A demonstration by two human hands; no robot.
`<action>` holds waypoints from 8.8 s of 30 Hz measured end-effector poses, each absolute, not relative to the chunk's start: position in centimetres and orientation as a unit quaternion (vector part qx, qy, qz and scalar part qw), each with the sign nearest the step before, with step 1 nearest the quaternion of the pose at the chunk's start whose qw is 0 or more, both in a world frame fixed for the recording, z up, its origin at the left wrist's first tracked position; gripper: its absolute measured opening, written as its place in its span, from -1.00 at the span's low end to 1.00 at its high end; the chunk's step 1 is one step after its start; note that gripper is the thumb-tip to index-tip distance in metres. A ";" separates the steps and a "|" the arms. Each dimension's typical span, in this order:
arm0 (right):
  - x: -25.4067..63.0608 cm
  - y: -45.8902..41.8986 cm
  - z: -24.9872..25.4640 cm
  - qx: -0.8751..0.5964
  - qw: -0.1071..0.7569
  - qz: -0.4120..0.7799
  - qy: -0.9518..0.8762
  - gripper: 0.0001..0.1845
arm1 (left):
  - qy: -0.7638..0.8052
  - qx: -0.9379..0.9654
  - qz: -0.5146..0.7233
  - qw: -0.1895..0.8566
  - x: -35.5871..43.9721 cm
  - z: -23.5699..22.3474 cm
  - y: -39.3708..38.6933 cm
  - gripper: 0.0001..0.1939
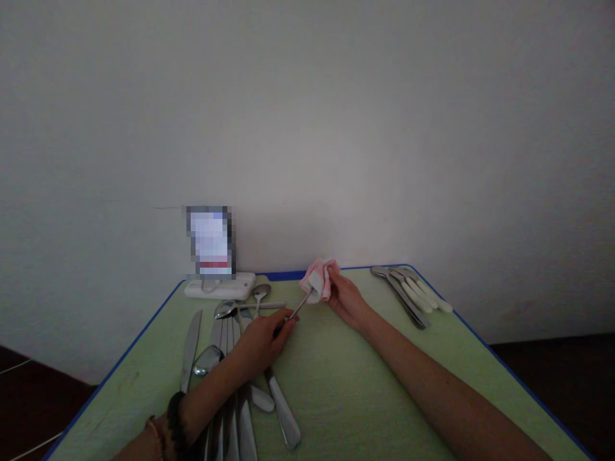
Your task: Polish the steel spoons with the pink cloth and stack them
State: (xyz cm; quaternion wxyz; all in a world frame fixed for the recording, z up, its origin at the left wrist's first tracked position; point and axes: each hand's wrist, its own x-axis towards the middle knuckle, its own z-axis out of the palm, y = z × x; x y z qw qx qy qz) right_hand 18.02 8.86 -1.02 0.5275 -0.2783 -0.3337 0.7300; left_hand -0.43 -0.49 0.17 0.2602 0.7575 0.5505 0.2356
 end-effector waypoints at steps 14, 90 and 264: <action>18.4 8.9 -1.1 -0.303 0.535 0.700 -0.364 -0.68 | 0.554 0.804 0.125 0.178 -0.5 0.4 -0.9 -0.58; 18.2 8.5 -0.6 -0.334 0.489 0.700 -0.399 -0.87 | 0.555 0.800 0.124 0.190 -0.3 1.0 -1.2 -0.65; 15.9 6.9 -0.2 -0.568 0.470 0.304 -0.603 -0.61 | 0.526 0.761 0.206 0.319 -0.5 0.5 -1.7 -0.66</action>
